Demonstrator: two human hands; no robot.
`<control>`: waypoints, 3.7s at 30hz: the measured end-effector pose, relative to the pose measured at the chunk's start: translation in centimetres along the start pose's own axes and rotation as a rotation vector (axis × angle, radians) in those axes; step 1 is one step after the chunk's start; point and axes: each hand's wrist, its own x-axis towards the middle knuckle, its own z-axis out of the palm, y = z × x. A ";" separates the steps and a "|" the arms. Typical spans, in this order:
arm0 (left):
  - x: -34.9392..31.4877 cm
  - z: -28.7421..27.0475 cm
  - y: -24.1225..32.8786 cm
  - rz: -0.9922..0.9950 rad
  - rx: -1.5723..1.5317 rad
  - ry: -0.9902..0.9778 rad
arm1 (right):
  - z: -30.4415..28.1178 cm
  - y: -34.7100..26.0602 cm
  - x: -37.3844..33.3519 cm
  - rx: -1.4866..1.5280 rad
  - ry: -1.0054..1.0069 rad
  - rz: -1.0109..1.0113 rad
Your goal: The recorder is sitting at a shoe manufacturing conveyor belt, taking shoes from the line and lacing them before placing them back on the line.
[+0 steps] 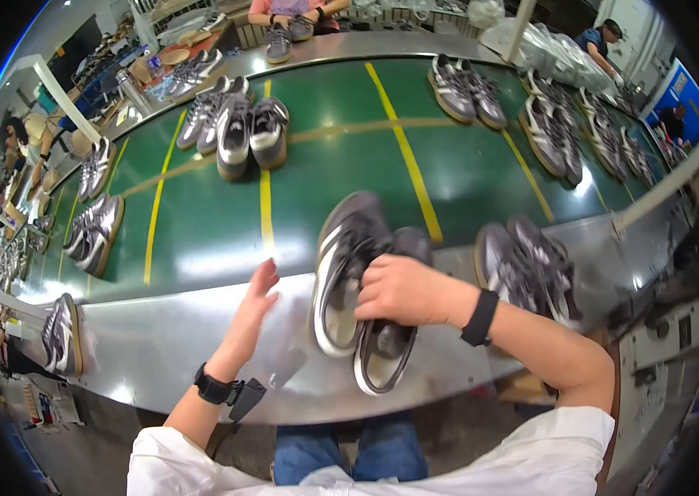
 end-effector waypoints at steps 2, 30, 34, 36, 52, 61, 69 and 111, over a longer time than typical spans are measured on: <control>-3.0 3.2 -2.1 0.032 0.241 -0.046 | 0.9 -6.4 -0.6 -0.021 -0.026 0.005; -33.2 12.6 -11.3 0.197 0.312 -0.042 | 13.0 -38.9 -8.7 0.734 0.104 1.159; -34.7 11.6 -11.9 0.130 0.276 -0.111 | 13.5 -39.7 -9.1 0.764 0.056 1.137; -34.9 11.4 -11.9 0.121 0.300 -0.116 | 13.6 -39.7 -9.1 0.801 0.049 1.124; -34.6 9.3 -9.9 -0.075 0.143 -0.217 | 13.1 -37.6 -10.3 1.413 0.227 1.075; -28.4 8.8 -10.0 0.299 0.401 0.006 | 11.1 -32.6 -6.0 0.930 0.456 0.986; -33.9 5.9 -10.1 0.099 0.276 0.129 | 12.1 -34.9 -12.6 1.327 0.510 1.383; -28.3 7.0 -6.1 0.354 0.662 -0.256 | 9.9 -31.2 -5.0 0.374 0.136 0.721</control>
